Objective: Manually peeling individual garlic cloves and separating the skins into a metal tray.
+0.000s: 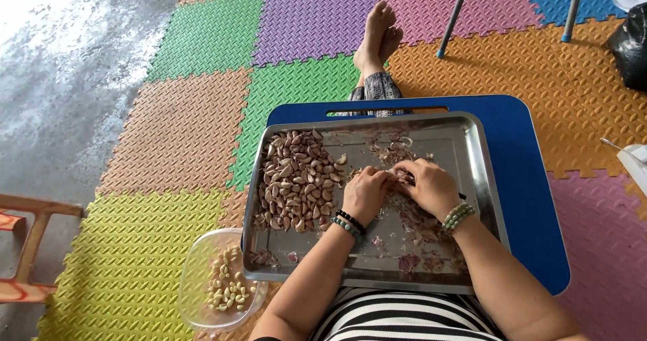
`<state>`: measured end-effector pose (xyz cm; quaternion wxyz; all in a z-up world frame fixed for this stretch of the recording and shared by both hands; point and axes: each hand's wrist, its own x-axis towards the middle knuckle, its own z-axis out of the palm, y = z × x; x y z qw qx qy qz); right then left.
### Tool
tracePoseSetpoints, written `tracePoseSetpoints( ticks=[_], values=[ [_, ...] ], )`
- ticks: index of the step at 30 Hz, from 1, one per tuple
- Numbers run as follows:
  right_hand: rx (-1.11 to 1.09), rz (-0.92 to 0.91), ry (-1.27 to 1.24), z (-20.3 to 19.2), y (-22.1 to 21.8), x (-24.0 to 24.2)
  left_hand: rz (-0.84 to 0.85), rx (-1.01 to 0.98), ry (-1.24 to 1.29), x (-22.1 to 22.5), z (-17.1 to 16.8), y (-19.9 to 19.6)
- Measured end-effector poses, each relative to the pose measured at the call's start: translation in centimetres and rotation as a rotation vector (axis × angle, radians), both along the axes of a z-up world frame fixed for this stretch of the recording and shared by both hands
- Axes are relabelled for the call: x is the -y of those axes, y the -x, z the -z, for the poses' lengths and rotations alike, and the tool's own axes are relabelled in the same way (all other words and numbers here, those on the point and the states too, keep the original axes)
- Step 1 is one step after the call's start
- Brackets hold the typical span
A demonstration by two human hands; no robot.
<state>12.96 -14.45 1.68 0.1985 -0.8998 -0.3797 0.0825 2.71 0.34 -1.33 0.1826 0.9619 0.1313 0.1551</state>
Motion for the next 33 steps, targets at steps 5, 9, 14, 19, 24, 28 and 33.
tracePoseSetpoints(
  ticks=[5,9,14,19,24,28,33],
  values=[
    [0.004,-0.062,0.053,1.9,-0.6,-0.4,0.010,0.032,0.020,-0.2,1.3,-0.1],
    [0.075,-0.047,-0.012,4.4,-1.3,-0.5,0.045,0.081,0.139,-0.2,0.0,0.2],
    [0.051,-0.003,-0.070,3.9,-1.5,-0.4,0.051,0.129,0.135,0.1,-0.6,0.3],
    [-0.092,0.090,-0.072,-2.6,-0.3,0.7,0.113,0.245,0.191,-1.0,-0.9,0.4],
    [-0.067,0.157,0.170,-1.8,-1.3,1.6,-0.097,0.461,0.138,-5.4,1.1,0.2],
    [-0.043,0.127,0.169,3.2,-2.3,0.3,-0.250,0.507,0.137,-6.8,-3.1,2.1],
    [-0.004,0.127,-0.036,1.7,-1.0,-0.1,-0.391,0.557,0.132,-9.0,-3.5,3.0]
  ],
)
